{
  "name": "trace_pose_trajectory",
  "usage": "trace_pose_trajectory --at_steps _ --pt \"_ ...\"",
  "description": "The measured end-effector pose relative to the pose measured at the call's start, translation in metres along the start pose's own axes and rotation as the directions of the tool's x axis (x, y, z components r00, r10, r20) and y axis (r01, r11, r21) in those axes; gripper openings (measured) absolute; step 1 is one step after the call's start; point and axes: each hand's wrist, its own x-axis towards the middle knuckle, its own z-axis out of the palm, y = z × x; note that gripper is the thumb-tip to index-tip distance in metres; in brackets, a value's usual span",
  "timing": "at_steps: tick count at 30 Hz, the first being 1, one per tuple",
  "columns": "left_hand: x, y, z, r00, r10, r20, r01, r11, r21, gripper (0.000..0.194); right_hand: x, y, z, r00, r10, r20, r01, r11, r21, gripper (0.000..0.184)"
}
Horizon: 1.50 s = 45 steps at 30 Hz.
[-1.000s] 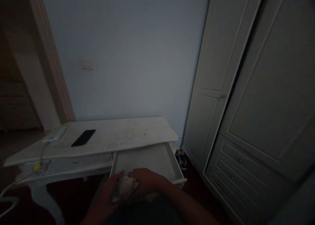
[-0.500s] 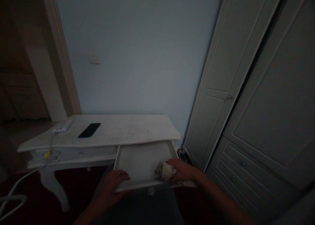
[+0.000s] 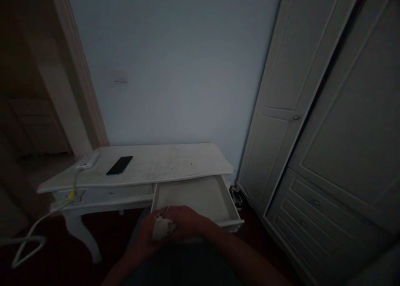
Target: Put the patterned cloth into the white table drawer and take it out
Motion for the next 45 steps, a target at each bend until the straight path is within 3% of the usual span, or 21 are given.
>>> trace_pose_trajectory --at_steps 3,7,10,12,17,19,24,28,31,35,41,43,45 --pt "-0.001 0.003 -0.008 0.994 0.08 0.078 -0.086 0.994 0.07 0.071 -0.038 0.012 -0.02 0.998 0.019 0.051 -0.016 0.998 -0.064 0.051" --pt "0.002 0.019 -0.024 0.958 0.107 0.267 -0.168 0.961 0.217 0.044 -0.119 0.039 -0.06 0.985 0.163 0.057 -0.157 0.983 -0.096 0.044" --pt "0.007 0.037 -0.028 0.94 0.118 0.32 -0.222 0.924 0.311 0.034 -0.17 0.058 -0.081 0.96 0.279 0.009 -0.278 0.959 -0.064 0.039" --pt "0.012 0.052 -0.023 0.935 0.1 0.341 -0.227 0.906 0.357 0.034 -0.187 0.063 -0.084 0.949 0.312 -0.042 -0.314 0.948 -0.053 0.038" --pt "0.023 0.087 0.004 0.837 -0.07 0.542 -0.191 0.892 0.41 0.03 -0.179 0.049 -0.078 0.935 0.339 -0.104 -0.347 0.936 -0.065 0.04" --pt "0.024 0.095 0.01 0.817 -0.12 0.564 -0.162 0.891 0.425 0.03 -0.167 0.042 -0.081 0.941 0.328 -0.084 -0.333 0.941 -0.063 0.045" --pt "0.034 0.1 0.004 0.823 -0.174 0.54 -0.12 0.877 0.466 0.031 -0.137 0.032 -0.099 0.971 0.239 -0.024 -0.24 0.968 -0.079 0.048" --pt "0.057 0.102 -0.004 0.84 -0.167 0.517 -0.121 0.87 0.478 0.033 -0.106 0.027 -0.1 0.971 0.22 -0.092 -0.231 0.963 -0.141 0.05" --pt "0.073 0.101 -0.004 0.858 -0.159 0.489 -0.115 0.868 0.484 0.038 -0.091 0.029 -0.094 0.968 0.21 -0.135 -0.231 0.96 -0.156 0.063" --pt "0.079 0.095 -0.003 0.859 -0.149 0.489 -0.12 0.871 0.477 0.042 -0.11 0.048 -0.095 0.962 0.216 -0.166 -0.231 0.97 -0.072 0.08" --pt "0.078 0.08 -0.018 0.83 -0.125 0.544 -0.143 0.894 0.424 0.048 -0.181 0.086 -0.11 0.895 0.373 -0.244 -0.4 0.914 -0.073 0.052" --pt "0.078 0.075 -0.02 0.828 -0.123 0.547 -0.124 0.911 0.393 0.051 -0.182 0.089 -0.107 0.877 0.402 -0.262 -0.437 0.895 -0.091 0.049" --pt "0.079 0.068 -0.017 0.846 -0.108 0.523 -0.071 0.948 0.311 0.052 -0.162 0.086 -0.096 0.877 0.403 -0.263 -0.444 0.888 -0.117 0.049"
